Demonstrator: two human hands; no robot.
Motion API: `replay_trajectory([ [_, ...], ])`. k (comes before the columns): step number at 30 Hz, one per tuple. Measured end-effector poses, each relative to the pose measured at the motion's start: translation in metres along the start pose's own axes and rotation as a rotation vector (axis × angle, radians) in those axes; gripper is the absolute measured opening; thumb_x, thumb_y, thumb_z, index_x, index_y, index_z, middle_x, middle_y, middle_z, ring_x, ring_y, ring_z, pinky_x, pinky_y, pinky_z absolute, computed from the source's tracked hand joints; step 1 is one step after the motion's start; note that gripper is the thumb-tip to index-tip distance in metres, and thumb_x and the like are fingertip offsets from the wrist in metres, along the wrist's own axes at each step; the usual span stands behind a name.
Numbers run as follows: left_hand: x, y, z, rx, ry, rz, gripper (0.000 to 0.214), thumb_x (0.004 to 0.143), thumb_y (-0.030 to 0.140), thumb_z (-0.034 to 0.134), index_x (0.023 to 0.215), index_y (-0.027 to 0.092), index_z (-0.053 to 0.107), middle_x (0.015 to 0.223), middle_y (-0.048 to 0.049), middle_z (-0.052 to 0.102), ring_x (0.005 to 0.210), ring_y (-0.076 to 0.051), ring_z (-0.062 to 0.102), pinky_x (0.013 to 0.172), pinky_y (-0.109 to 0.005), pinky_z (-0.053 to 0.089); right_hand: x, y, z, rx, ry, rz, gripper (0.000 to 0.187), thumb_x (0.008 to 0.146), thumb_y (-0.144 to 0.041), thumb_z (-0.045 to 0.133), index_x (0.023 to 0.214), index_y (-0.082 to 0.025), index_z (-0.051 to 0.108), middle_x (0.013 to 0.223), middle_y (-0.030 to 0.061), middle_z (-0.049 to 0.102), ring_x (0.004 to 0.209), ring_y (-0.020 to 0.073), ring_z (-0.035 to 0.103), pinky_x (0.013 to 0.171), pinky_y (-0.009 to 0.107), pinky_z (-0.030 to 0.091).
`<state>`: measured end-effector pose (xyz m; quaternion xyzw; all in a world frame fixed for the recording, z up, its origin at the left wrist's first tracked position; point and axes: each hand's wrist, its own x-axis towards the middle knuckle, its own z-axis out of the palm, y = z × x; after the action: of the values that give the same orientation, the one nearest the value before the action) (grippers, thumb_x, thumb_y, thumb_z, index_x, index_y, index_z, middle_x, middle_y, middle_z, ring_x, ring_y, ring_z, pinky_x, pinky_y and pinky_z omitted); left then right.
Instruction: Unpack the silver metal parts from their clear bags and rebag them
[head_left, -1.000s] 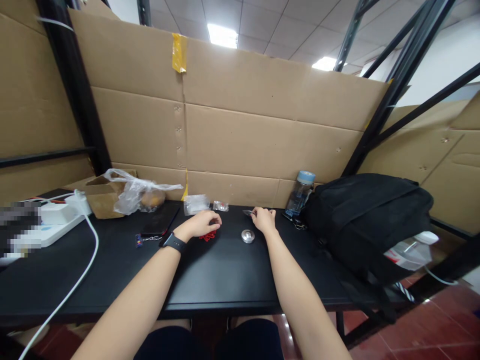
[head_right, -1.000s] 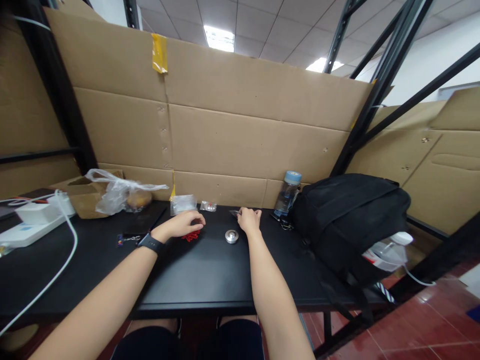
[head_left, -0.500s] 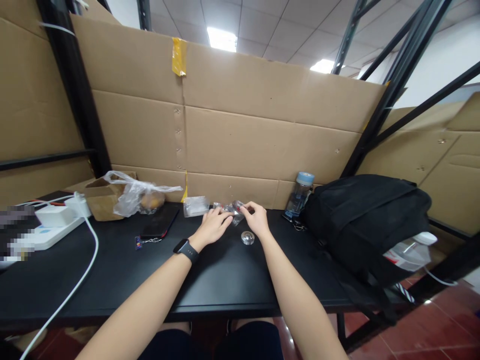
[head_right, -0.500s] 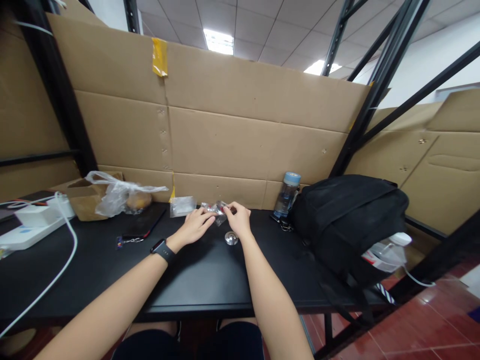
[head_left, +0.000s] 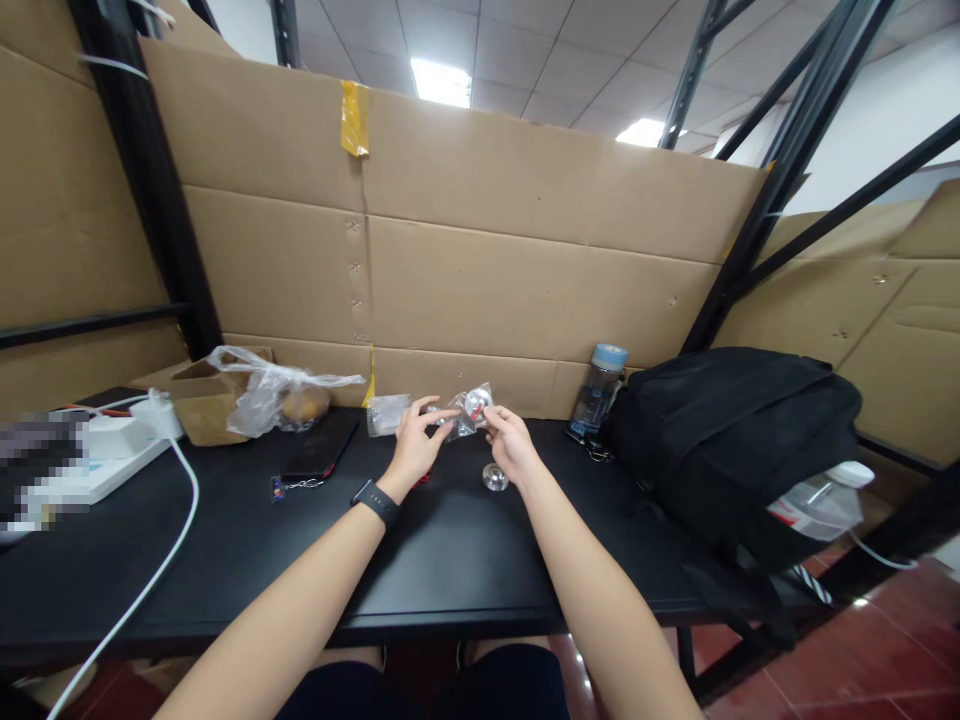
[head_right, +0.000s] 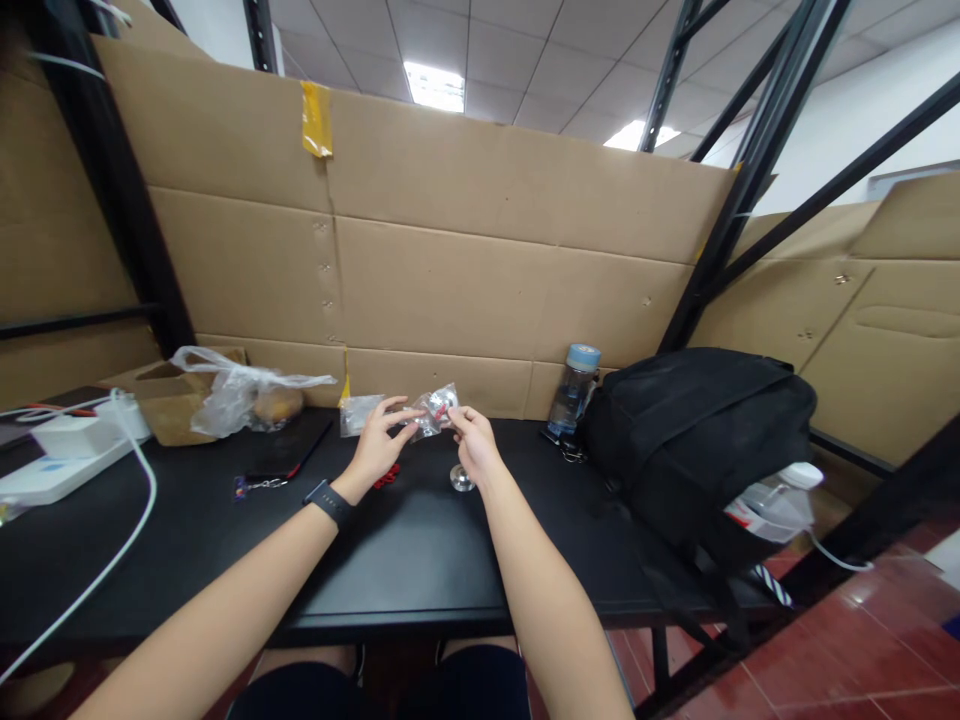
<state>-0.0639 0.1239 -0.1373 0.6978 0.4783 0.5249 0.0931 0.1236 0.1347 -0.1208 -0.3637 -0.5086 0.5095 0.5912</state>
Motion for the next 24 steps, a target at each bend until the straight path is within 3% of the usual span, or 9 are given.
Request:
replay_trajectory([
  [5, 0.004, -0.006, 0.001, -0.136, 0.084, 0.01, 0.018, 0.09, 0.028, 0.063, 0.096, 0.029, 0.08, 0.13, -0.0043, 0.057, 0.124, -0.024, 0.051, 0.112, -0.043, 0.038, -0.002, 0.002, 0.003, 0.091, -0.06, 0.03, 0.035, 0.066, -0.047, 0.081, 0.081, -0.022, 0.061, 0.083, 0.0016, 0.072, 0.074, 0.0167, 0.063, 0.06, 0.025, 0.033],
  [9, 0.008, -0.008, -0.002, -0.233, 0.071, 0.016, 0.017, 0.087, 0.025, 0.065, 0.079, 0.026, 0.08, 0.132, -0.0034, 0.058, 0.124, -0.023, 0.053, 0.113, -0.043, 0.038, -0.003, 0.004, 0.004, 0.049, -0.08, 0.022, 0.034, 0.066, -0.046, 0.082, 0.081, -0.022, 0.063, 0.082, 0.0004, 0.072, 0.074, 0.017, 0.064, 0.061, 0.025, 0.033],
  [13, 0.008, -0.005, -0.004, -0.277, 0.063, 0.047, 0.011, 0.083, 0.032, 0.072, 0.087, 0.026, 0.08, 0.134, -0.0036, 0.058, 0.126, -0.024, 0.053, 0.114, -0.042, 0.038, -0.004, 0.004, 0.004, 0.035, -0.076, 0.01, 0.032, 0.068, -0.046, 0.082, 0.081, -0.022, 0.064, 0.081, 0.0003, 0.072, 0.075, 0.017, 0.065, 0.061, 0.026, 0.034],
  [18, 0.005, 0.001, -0.003, -0.275, 0.144, 0.026, 0.026, 0.08, 0.043, 0.075, 0.098, 0.024, 0.078, 0.126, -0.006, 0.061, 0.122, -0.024, 0.055, 0.111, -0.04, 0.041, -0.004, 0.003, 0.002, 0.04, -0.142, -0.019, 0.033, 0.067, -0.044, 0.083, 0.079, -0.022, 0.063, 0.079, 0.0002, 0.071, 0.072, 0.0162, 0.064, 0.061, 0.025, 0.035],
  [24, 0.006, -0.002, -0.003, -0.217, 0.112, -0.002, 0.026, 0.08, 0.047, 0.073, 0.089, 0.023, 0.079, 0.125, -0.0063, 0.061, 0.12, -0.024, 0.055, 0.11, -0.039, 0.042, -0.007, 0.002, 0.003, -0.062, -0.177, -0.083, 0.029, 0.068, -0.044, 0.083, 0.077, -0.022, 0.067, 0.073, 0.0001, 0.07, 0.071, 0.017, 0.063, 0.07, 0.028, 0.044],
])
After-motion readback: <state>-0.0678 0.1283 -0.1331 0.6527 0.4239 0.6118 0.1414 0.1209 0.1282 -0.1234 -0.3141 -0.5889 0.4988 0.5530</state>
